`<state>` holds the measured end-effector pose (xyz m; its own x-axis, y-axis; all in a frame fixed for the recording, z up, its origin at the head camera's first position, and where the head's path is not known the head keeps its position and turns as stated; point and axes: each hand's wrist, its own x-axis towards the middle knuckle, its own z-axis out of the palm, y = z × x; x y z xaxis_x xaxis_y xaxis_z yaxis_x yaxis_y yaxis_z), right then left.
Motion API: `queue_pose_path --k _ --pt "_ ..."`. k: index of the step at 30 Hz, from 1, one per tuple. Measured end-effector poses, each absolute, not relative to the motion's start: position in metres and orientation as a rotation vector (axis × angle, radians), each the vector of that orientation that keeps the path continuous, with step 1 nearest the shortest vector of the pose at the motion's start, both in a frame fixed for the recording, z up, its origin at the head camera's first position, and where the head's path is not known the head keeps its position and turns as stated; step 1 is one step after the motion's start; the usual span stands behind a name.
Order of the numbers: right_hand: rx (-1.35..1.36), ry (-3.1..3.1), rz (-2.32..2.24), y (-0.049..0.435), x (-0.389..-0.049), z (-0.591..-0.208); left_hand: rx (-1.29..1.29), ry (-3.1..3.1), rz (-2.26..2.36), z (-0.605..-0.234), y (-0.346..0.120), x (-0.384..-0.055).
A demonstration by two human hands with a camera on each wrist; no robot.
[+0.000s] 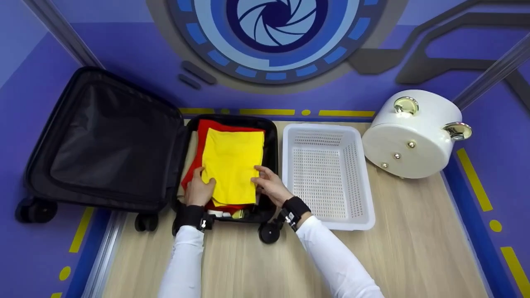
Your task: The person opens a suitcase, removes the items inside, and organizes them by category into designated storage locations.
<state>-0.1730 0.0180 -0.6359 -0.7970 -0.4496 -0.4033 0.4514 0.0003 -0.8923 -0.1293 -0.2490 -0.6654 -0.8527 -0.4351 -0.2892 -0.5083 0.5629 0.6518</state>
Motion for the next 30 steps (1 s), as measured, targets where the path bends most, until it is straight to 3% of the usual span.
queue_pose_path --k 14,21,30 --pt "-0.172 1.929 -1.753 0.031 -0.164 -0.635 -0.579 2.752 1.453 -0.672 -0.238 -0.131" --pt "-0.065 1.777 -1.979 0.041 -0.167 -0.603 -0.388 2.822 1.708 -0.586 -0.195 -0.107" --pt "-0.114 1.856 -2.12 0.084 -0.163 -0.556 -0.054 2.864 1.963 -0.544 -0.15 -0.097"
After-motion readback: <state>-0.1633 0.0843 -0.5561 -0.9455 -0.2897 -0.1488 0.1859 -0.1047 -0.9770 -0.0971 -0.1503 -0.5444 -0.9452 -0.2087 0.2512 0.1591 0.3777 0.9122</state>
